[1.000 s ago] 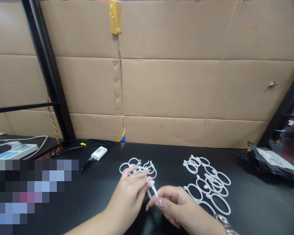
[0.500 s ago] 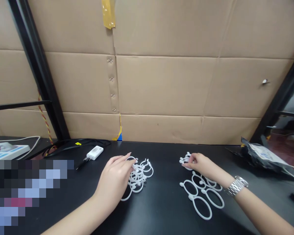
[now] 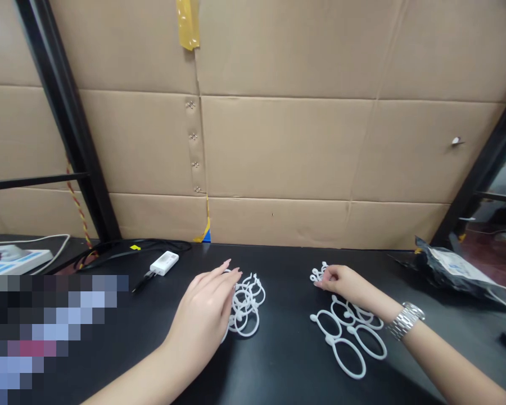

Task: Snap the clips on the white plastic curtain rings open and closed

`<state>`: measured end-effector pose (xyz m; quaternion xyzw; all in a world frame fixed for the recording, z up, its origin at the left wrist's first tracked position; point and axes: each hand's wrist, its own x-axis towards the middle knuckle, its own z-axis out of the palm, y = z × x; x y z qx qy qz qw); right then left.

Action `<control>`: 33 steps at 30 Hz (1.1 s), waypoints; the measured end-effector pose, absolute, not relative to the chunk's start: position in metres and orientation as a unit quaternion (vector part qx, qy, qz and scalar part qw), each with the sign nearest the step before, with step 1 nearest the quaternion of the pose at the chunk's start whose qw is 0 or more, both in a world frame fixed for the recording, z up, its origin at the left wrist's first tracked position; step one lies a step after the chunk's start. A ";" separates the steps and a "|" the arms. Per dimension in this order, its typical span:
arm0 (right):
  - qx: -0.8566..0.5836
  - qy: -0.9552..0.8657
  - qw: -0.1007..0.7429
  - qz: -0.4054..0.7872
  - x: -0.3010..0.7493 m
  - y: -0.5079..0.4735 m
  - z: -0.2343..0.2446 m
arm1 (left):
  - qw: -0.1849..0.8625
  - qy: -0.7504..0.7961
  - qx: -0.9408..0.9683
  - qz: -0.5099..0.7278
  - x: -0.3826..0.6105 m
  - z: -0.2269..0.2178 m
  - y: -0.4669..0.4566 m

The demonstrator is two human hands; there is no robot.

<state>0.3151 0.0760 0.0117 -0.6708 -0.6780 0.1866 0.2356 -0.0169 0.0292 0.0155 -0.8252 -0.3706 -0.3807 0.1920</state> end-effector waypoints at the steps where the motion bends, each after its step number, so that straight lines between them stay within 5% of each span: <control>1: -0.667 -0.670 0.260 0.196 0.315 0.076 0.015 | 0.186 -0.373 -0.825 -0.381 -0.016 0.017 0.028; 8: -0.577 -0.645 0.389 0.317 0.280 0.048 0.044 | 0.111 -0.393 -0.833 -0.374 -0.009 0.022 0.013; 17: -0.308 -0.543 0.390 0.677 0.199 -0.006 0.027 | -0.045 -0.344 -0.872 -0.345 0.002 0.010 -0.003; 33: -0.322 -0.630 0.267 0.654 0.181 -0.021 0.021 | 0.074 -0.226 -0.870 -0.432 0.002 0.007 0.001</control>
